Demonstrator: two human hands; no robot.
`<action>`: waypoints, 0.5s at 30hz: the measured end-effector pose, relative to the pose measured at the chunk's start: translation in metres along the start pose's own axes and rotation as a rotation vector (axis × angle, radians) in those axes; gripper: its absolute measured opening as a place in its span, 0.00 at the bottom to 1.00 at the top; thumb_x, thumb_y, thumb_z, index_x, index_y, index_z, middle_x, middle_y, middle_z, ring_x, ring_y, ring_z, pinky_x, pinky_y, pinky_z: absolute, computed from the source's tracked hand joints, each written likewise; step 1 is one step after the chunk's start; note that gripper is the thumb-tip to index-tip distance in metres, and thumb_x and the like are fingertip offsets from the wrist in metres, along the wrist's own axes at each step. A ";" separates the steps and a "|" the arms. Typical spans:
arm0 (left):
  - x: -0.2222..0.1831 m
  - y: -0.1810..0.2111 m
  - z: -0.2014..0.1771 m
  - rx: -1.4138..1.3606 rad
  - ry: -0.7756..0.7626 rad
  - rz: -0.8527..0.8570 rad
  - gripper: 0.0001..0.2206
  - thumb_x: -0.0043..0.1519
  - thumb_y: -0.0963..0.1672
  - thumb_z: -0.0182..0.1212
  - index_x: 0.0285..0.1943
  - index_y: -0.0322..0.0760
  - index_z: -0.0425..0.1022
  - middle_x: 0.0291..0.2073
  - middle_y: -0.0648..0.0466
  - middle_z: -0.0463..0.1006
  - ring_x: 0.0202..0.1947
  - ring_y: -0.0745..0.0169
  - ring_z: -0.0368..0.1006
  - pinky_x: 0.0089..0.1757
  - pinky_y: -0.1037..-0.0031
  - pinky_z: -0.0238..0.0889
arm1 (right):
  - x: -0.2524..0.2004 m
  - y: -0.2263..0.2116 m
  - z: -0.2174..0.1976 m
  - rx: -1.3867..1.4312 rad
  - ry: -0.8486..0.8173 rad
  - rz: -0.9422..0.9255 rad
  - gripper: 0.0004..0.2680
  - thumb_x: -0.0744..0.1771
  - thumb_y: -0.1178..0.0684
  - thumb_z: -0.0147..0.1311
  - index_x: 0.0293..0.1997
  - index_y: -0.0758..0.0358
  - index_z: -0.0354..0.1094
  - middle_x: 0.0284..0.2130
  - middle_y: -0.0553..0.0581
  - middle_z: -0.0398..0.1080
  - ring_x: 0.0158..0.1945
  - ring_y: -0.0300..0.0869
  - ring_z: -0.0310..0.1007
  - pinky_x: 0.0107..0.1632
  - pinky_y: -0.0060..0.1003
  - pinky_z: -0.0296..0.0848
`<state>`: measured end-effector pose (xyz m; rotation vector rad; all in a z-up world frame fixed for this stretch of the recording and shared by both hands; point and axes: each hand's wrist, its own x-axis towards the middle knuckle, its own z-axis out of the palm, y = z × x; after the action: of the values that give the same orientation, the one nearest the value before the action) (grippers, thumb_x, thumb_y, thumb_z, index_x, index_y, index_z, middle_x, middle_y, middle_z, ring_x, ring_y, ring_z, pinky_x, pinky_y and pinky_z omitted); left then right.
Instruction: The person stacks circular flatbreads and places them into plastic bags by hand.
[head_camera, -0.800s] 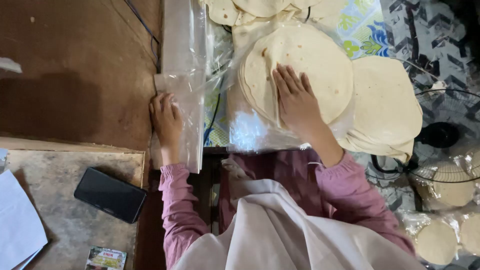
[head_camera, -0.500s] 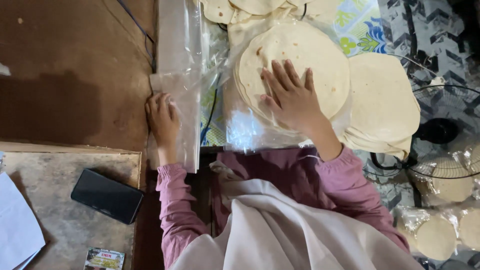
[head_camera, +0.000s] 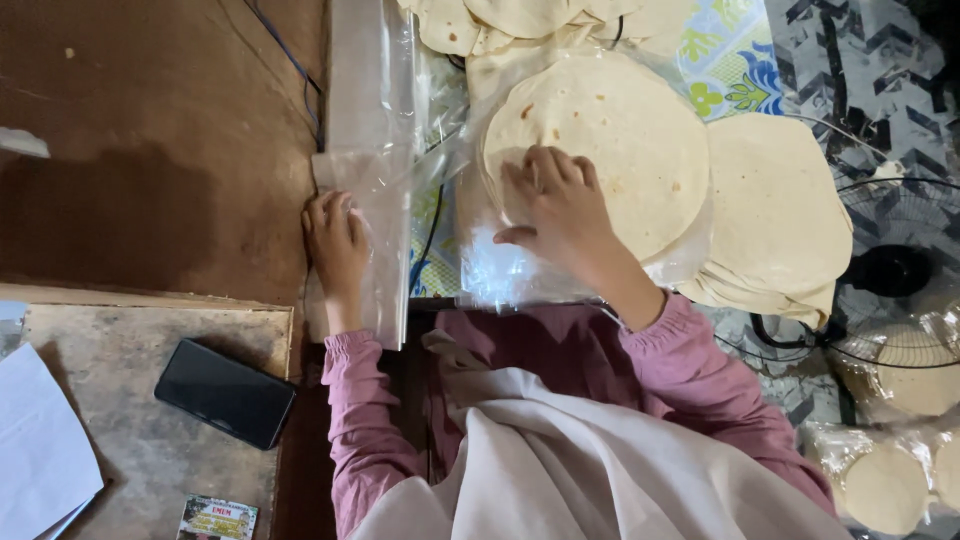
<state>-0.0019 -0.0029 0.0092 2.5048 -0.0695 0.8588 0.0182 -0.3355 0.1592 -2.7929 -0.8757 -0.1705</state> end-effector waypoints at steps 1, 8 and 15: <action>0.000 -0.001 0.002 -0.003 -0.001 -0.001 0.12 0.64 0.38 0.56 0.57 0.31 0.73 0.55 0.41 0.72 0.59 0.37 0.66 0.57 0.53 0.59 | -0.004 0.004 0.018 -0.002 -0.002 0.002 0.31 0.60 0.33 0.60 0.67 0.60 0.61 0.58 0.65 0.63 0.66 0.58 0.58 0.64 0.57 0.57; -0.004 -0.008 0.005 0.001 0.012 -0.009 0.12 0.63 0.36 0.56 0.55 0.31 0.73 0.54 0.41 0.72 0.58 0.37 0.65 0.58 0.53 0.59 | 0.006 0.021 0.021 -0.053 -0.042 0.074 0.26 0.71 0.32 0.36 0.79 0.50 0.43 0.77 0.68 0.36 0.79 0.65 0.29 0.69 0.74 0.27; -0.003 -0.014 0.011 -0.052 0.011 -0.063 0.07 0.65 0.36 0.55 0.50 0.30 0.73 0.50 0.40 0.74 0.54 0.37 0.68 0.56 0.53 0.61 | 0.017 0.082 0.025 0.070 -0.110 0.235 0.29 0.68 0.25 0.35 0.77 0.41 0.41 0.75 0.65 0.35 0.76 0.65 0.28 0.68 0.72 0.27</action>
<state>0.0045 0.0041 -0.0067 2.4401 -0.0083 0.8348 0.0808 -0.3863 0.1245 -2.8314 -0.5560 0.0499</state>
